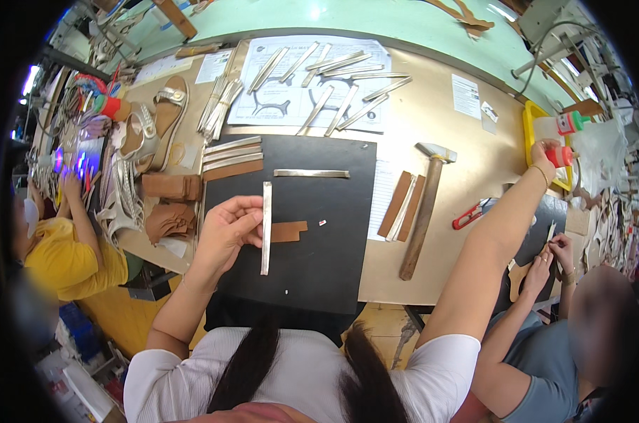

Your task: The person repeatedly picks up small brown leather pieces and white strips, aligns them on a black mat, applies glue from a red-capped bottle to the strips, and presses them together. The person stacks finished pieces and continues the same process with new pairs.

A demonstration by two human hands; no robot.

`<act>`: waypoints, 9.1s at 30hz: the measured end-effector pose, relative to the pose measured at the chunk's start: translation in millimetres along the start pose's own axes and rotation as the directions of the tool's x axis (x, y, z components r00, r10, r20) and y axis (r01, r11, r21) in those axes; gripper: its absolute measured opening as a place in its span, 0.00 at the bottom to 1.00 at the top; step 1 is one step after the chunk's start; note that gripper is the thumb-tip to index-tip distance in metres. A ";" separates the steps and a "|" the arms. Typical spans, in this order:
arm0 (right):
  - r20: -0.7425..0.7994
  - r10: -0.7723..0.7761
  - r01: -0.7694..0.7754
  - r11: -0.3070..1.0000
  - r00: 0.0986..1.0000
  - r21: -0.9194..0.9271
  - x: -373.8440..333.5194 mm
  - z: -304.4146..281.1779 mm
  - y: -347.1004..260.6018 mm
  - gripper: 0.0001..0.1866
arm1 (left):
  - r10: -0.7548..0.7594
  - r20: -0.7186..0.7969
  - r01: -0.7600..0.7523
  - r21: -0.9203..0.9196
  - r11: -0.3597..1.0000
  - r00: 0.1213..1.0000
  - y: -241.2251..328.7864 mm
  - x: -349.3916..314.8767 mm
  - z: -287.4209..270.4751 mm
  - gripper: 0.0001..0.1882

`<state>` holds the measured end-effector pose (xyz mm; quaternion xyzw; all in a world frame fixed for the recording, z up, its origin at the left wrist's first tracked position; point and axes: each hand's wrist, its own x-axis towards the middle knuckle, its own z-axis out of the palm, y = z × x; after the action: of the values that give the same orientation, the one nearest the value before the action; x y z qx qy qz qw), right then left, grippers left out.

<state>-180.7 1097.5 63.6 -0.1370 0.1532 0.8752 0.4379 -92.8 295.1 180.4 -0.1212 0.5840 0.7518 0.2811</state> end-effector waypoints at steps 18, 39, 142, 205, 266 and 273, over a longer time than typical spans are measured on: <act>-0.365 0.844 -0.098 -0.356 0.394 -0.929 -559.2 -146.5 246.6 0.11 | 0.273 0.065 -0.252 -0.225 0.941 0.960 -6.5 -39.2 -14.5 0.26; -0.012 0.717 0.265 -0.274 0.697 -0.924 -606.6 -175.4 251.5 0.12 | 0.405 -0.168 -0.386 0.136 0.913 0.899 -14.1 -6.8 -67.1 0.24; -0.495 0.721 0.616 -0.683 0.484 -0.392 -582.1 -179.7 330.5 0.11 | 0.526 0.481 -0.599 0.798 0.069 0.701 -69.7 -60.2 -105.9 0.10; -0.307 0.759 0.674 -0.651 0.574 -0.349 -546.3 -161.9 274.9 0.10 | 0.436 0.418 -0.222 0.874 -0.432 0.797 -82.0 -51.2 -28.0 0.35; 0.061 0.689 0.665 -0.668 0.722 -0.335 -561.1 -181.0 250.9 0.25 | 0.456 0.307 -0.250 0.951 -0.183 0.835 -57.7 -75.9 -81.8 0.31; 0.066 0.768 0.685 -0.526 0.638 -0.503 -544.3 -152.9 249.9 0.13 | 0.557 0.297 -0.354 0.935 -0.006 0.775 -74.6 -79.9 -88.7 0.34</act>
<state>-51.4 501.5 164.2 -0.0369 -0.8945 0.4452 -0.0175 1.3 200.7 135.1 0.2218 0.9449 0.2402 -0.0183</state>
